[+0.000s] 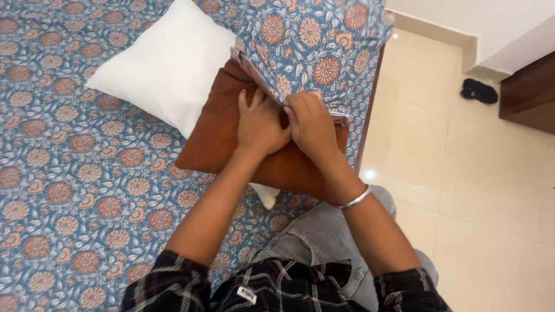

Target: The person inserts a brown pillow into a patterned pillowcase, then inserts a white pillow into another patterned pillowcase. The person smooths the pillowcases and places the finished pillows on the bed.

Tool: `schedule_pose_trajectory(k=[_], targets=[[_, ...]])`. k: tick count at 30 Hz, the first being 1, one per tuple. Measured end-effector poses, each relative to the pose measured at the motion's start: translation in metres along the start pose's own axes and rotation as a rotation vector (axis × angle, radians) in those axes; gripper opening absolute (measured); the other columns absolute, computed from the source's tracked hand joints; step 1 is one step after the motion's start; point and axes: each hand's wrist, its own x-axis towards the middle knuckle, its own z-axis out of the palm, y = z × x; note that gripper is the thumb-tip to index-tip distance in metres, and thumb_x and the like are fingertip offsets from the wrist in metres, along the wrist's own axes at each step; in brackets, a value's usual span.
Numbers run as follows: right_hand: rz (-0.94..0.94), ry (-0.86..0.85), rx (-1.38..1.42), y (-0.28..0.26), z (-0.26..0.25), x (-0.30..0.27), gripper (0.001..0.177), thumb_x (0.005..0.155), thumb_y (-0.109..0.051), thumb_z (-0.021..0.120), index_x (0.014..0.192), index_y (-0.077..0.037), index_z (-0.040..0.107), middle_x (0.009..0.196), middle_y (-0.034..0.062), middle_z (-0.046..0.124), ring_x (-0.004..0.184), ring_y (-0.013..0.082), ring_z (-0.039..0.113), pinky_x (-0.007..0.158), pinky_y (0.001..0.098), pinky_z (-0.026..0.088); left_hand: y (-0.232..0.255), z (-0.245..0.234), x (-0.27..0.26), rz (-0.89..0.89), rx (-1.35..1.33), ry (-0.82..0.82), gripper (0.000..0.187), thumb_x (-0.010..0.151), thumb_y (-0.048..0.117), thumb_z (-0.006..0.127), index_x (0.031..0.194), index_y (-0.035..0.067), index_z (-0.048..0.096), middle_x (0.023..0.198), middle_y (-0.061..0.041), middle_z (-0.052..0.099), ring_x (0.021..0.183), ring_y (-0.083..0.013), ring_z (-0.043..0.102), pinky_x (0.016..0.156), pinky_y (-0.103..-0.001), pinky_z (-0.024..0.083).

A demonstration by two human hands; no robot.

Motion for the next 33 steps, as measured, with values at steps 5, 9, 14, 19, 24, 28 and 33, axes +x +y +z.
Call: schedule_pose_trajectory(k=[5,9,14,19,24,28,33], targets=[[0.002,0.089,0.012,-0.007,0.003,0.001,0.031,0.087,0.000,0.064,0.117,-0.003,0.063,0.105,0.0169,0.062,0.102,0.0381,0.060,0.092,0.0465,0.047,-0.027,-0.017,0.010,-0.032,-0.267,0.511,0.034,0.087,0.024,0.077,0.113,0.011,0.060,0.113,-0.008,0.063,0.110,-0.0297,0.063,0.099,-0.049,0.045],[0.098,-0.024,-0.120,-0.034,0.004,-0.007,0.051,0.094,-0.008,0.068,0.142,-0.003,0.053,0.131,0.0176,0.057,0.122,0.0371,0.055,0.109,0.0478,0.043,-0.050,-0.034,0.040,0.048,-0.129,0.637,0.045,0.075,0.017,0.074,0.114,0.005,0.055,0.106,-0.014,0.056,0.093,-0.0342,0.059,0.074,-0.045,0.050],[0.153,-0.365,-0.227,-0.105,-0.001,-0.019,0.113,0.070,-0.052,0.082,0.154,0.001,0.028,0.161,0.0250,0.019,0.149,0.0475,0.014,0.117,0.0697,0.011,-0.100,-0.050,0.069,0.157,0.086,0.733,0.036,0.089,-0.002,0.060,0.124,0.007,0.060,0.114,-0.011,0.062,0.099,-0.0331,0.062,0.081,-0.042,0.053],[0.140,-0.564,-0.323,-0.142,0.008,-0.018,0.122,0.063,-0.056,0.086,0.159,-0.010,0.026,0.165,0.0202,0.017,0.153,0.0470,0.010,0.118,0.0737,0.009,-0.121,-0.024,0.073,-0.140,-0.372,0.744,0.014,0.086,0.001,0.069,0.097,0.007,0.062,0.081,-0.009,0.069,0.075,-0.0269,0.069,0.068,-0.038,0.051],[0.089,-0.734,-0.389,-0.151,0.051,-0.023,0.131,0.057,-0.053,0.089,0.162,-0.012,0.023,0.168,0.0187,0.013,0.153,0.0487,0.007,0.116,0.0758,0.011,-0.138,-0.012,0.077,-0.016,-0.590,0.581,0.014,0.085,-0.005,0.072,0.091,0.004,0.062,0.075,-0.005,0.068,0.070,-0.0135,0.065,0.064,-0.030,0.050],[-0.089,-0.335,-0.694,-0.150,0.067,-0.038,0.117,0.064,-0.034,0.093,0.160,-0.032,0.027,0.169,0.0101,0.017,0.155,0.0451,0.012,0.118,0.0738,0.016,-0.180,-0.028,0.072,0.108,-0.815,0.321,0.013,0.088,-0.002,0.076,0.092,0.004,0.065,0.085,0.003,0.068,0.080,-0.0051,0.061,0.069,-0.023,0.050],[0.130,-0.658,-0.396,-0.126,0.053,-0.029,0.128,0.050,-0.041,0.094,0.159,-0.023,0.030,0.166,0.0062,0.018,0.152,0.0440,0.013,0.115,0.0770,0.016,-0.201,-0.022,0.067,0.046,-0.843,0.124,0.018,0.092,0.004,0.081,0.091,0.006,0.063,0.083,0.006,0.058,0.075,-0.0061,0.048,0.067,-0.023,0.040]])
